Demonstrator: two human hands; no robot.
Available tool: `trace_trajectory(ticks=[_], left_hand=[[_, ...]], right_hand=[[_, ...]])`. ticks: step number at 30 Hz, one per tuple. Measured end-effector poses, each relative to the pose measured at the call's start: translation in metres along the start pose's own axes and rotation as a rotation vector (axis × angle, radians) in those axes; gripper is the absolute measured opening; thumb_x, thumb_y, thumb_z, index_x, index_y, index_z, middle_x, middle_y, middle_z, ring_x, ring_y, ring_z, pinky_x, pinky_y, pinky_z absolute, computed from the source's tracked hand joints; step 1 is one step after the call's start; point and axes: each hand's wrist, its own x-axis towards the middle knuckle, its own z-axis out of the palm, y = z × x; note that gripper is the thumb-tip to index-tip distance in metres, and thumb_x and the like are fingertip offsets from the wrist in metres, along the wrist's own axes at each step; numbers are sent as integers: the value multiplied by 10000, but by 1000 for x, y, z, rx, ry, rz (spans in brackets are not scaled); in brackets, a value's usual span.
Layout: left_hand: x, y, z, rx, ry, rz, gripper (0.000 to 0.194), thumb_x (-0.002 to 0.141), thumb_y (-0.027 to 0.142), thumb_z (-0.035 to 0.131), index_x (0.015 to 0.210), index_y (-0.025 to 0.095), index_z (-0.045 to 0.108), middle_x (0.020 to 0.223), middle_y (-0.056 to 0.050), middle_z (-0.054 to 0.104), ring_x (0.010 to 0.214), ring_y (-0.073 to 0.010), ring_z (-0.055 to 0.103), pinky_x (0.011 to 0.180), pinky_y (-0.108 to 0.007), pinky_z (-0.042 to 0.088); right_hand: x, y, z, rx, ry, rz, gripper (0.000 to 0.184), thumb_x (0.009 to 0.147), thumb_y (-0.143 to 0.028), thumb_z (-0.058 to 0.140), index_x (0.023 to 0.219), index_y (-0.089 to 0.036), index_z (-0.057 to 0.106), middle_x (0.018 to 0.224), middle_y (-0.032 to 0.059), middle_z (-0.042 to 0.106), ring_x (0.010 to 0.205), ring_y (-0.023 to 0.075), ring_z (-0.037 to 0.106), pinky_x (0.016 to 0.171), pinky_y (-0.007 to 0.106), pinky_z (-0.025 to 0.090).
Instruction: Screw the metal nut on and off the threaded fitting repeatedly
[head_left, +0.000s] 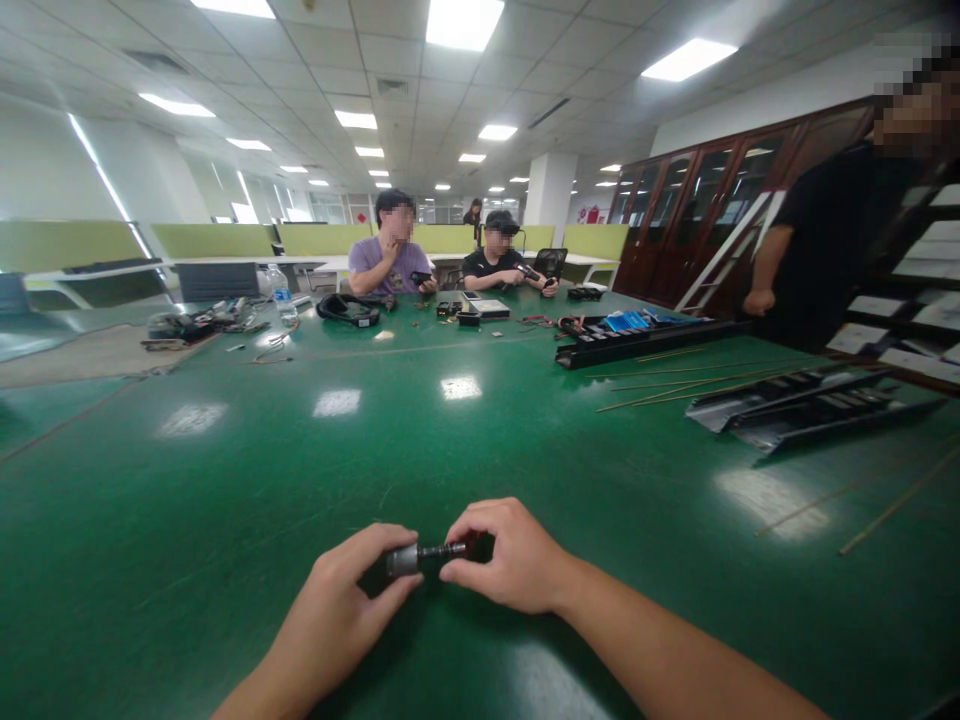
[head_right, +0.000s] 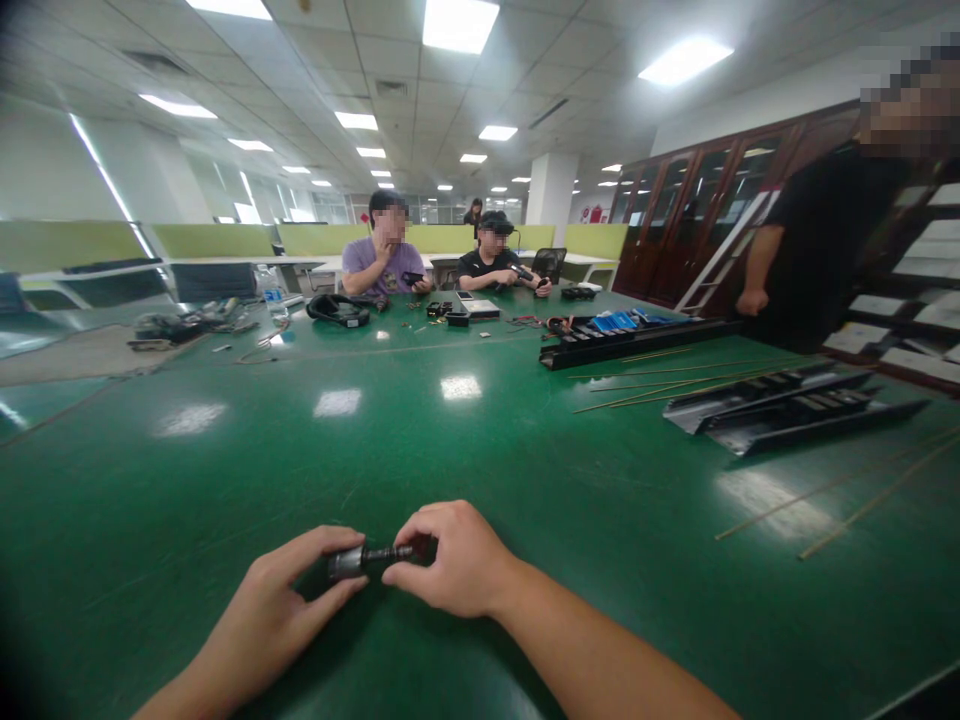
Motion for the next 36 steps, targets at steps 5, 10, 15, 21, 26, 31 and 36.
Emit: trace_trajectory(ticks=[5,10,15,21,26,31,36], left_hand=[[0,-2,0,6,-14,-12,247,846,292,685,1086,314,635,1051,29,699,972,-164,667,878,-255,533],[-1,-4,0,9,-10,-17,246,845,292,686,1085,314,635,1051,30,698,975,-162,666,885,-259,531],[0,-4,0,12,2,-8,251,840,298,692,1084,314,638,1048,32,702,969,-164,670,881,-258,536],[0,-3,-2,24,1,-11,258,835,294,695,1085,320,637,1049,36,702,972,-162,672,877,-255,539],[0,-5,-4,26,7,-10,255,839,308,690,1089,312,641,1052,21,703,974,-173,673,880,-271,543],[1,-6,-4,26,12,-10,250,834,309,690,1081,299,651,1046,8,707,967,-180,676,875,-277,549],[1,-5,-5,26,11,-17,244,835,321,683,1074,274,663,1045,-19,710,966,-200,680,875,-298,556]], right_hand=[[0,0,0,7,17,1,108,771,-287,740,821,-193,720,752,0,691,698,131,625,676,232,433],[0,0,0,11,25,-4,93,769,-268,739,819,-193,719,750,0,693,694,131,623,671,232,438],[1,0,0,12,38,-1,80,765,-256,740,803,-190,714,741,-1,690,685,128,622,661,229,438],[1,1,1,12,34,15,88,762,-260,741,809,-189,717,746,0,693,682,128,622,655,228,439],[1,1,0,12,36,27,88,767,-262,736,816,-190,721,753,3,699,688,131,628,669,233,447],[2,0,0,10,34,30,86,767,-259,735,814,-188,722,755,6,701,693,135,632,675,236,449],[3,-1,0,10,37,28,82,766,-250,734,816,-186,721,752,6,700,689,133,631,670,233,450]])
